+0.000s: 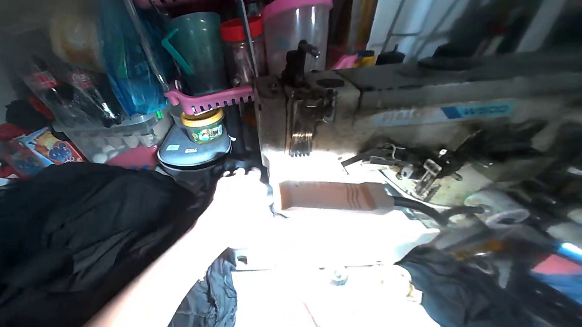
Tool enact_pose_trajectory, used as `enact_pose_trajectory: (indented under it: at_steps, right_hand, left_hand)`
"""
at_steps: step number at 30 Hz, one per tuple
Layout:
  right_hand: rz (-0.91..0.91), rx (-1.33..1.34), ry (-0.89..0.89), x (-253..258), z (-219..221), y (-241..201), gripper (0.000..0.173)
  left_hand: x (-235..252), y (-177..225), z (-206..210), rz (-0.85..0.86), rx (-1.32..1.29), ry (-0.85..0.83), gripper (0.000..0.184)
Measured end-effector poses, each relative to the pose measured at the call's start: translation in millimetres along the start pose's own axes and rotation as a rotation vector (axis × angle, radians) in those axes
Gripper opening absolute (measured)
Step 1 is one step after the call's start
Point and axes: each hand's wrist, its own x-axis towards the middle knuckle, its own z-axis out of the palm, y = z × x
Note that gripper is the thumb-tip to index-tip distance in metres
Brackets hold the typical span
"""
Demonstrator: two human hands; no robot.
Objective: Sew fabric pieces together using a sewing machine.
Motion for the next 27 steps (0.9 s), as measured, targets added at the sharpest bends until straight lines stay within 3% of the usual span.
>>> enact_pose_trajectory:
  at_steps: [2,4,6,8,12,14,17,19,21,24,26,27]
  right_hand:
    - [-0.002,-0.011,-0.031,4,4,2,0.034]
    - [0.034,0.144,-0.021,7,6,11,0.030]
    - [0.058,0.299,-0.018,12,2,19,0.024]
    - [0.041,0.185,-0.001,7,-12,26,0.031]
    - [-0.077,-0.123,-0.012,-1,-46,22,0.041]
    - [-0.152,-0.271,0.024,6,-54,12,0.044]
    - [-0.388,-0.548,0.180,36,-40,-8,0.037]
    - [-0.622,-0.683,0.333,62,-20,-14,0.030]
    - [-0.643,-0.651,0.283,87,-2,-17,0.031]
    - [-0.535,-0.716,0.141,96,-5,-59,0.025]
    - [-0.454,-0.686,0.108,87,-17,-75,0.030]
    - [-0.517,-0.614,0.203,85,-19,-67,0.029]
  left_hand:
    - [15,8,3,-0.156,-0.092,0.002,0.023]
    - [34,9,3,-0.362,-0.146,-0.063,0.025]
    - [63,-21,33,-0.441,-0.115,0.089,0.020]
    - [67,-46,29,-0.445,-0.176,0.077,0.025]
    - [-3,-61,-25,-0.317,-0.542,-0.088,0.035]
    - [-49,-61,-32,-0.260,-0.744,-0.098,0.039]
    - [-103,-40,-18,-0.161,-0.827,0.208,0.030]
    - [-121,-21,3,0.032,-0.813,0.419,0.030]
    - [-129,-1,18,0.203,-0.795,0.486,0.033]
    - [-135,14,24,0.370,-0.647,0.323,0.039]
    - [-137,10,18,0.415,-0.613,0.272,0.044]
    - [-138,4,13,0.385,-0.636,0.283,0.046]
